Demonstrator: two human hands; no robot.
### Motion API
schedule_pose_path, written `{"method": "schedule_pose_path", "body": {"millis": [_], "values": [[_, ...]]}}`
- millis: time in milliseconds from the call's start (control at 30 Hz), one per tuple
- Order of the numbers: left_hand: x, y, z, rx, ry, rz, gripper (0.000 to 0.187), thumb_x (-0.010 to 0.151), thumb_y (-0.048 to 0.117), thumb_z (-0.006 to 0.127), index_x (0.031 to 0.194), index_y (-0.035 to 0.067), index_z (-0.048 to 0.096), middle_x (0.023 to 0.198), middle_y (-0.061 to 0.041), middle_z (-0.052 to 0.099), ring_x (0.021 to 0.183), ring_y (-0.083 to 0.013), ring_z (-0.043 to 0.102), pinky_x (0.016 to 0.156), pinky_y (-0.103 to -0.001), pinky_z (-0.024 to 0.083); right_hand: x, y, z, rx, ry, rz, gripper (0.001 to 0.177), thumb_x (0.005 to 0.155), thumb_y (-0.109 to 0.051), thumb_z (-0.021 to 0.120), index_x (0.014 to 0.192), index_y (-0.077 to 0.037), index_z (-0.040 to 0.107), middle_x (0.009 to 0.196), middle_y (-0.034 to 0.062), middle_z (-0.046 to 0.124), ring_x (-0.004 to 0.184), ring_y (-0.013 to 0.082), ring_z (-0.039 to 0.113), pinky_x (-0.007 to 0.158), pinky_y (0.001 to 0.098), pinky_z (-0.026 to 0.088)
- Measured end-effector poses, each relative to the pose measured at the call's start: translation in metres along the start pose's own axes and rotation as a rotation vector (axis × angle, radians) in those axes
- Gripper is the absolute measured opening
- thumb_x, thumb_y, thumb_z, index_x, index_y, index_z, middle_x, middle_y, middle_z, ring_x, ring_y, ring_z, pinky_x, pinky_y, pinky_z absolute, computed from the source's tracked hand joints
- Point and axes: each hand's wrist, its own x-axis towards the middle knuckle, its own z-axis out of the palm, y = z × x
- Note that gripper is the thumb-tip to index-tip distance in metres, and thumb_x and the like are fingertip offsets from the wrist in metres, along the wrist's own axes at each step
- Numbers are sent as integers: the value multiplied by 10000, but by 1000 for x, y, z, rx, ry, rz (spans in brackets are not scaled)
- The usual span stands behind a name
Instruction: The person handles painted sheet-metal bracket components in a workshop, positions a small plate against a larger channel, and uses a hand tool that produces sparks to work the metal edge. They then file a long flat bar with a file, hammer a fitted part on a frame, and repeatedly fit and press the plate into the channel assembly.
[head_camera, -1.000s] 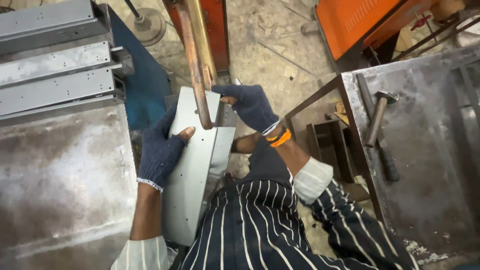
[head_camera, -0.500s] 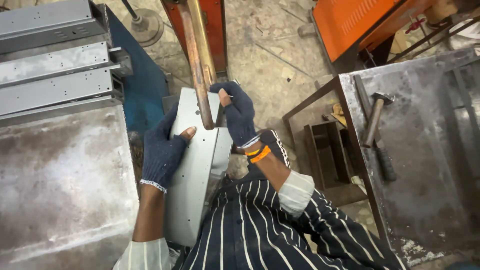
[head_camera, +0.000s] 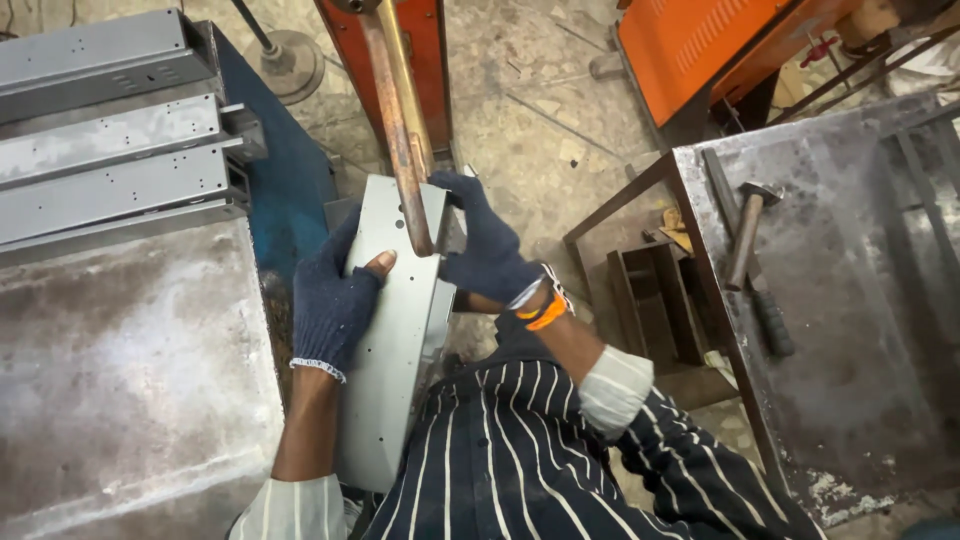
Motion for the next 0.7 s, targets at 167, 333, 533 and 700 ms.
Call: {"method": "schedule_pose_path", "body": {"millis": [167,333,533,700], "values": [[4,8,-2,25,2,-33,559,847,133,745,1387,42,632,1190,-140,768,1054,-176,724,928,-322,552,6,-4,16,-27,164,91,813,746,-145,937,1409,-74,471,1320,97,604,1260,212,647,1088,348,540],[6,-5,-6,10,-25,-16,566,857,132,754,1395,30,610,1223,-146,738,1090,-179,707,941,-322,543,1,4,19,-9,195,71,727,782,-104,899,1396,-72,511,1321,106,602,1248,224,643,1095,353,545],[-1,-16,-13,-61,-63,64,547,866,99,746,1388,-8,621,1268,-161,731,1145,-190,682,990,-325,514,-6,-30,21,0,222,150,719,779,-158,905,1386,-73,529,1264,95,664,1197,213,698,1046,347,556],[-14,-4,-18,-14,-65,-77,571,841,98,726,1400,50,622,1208,-118,751,1057,-147,697,923,-299,536,-14,-25,31,-87,236,140,713,760,-172,907,1368,-98,543,1255,98,652,1152,228,699,1017,352,568]]}}
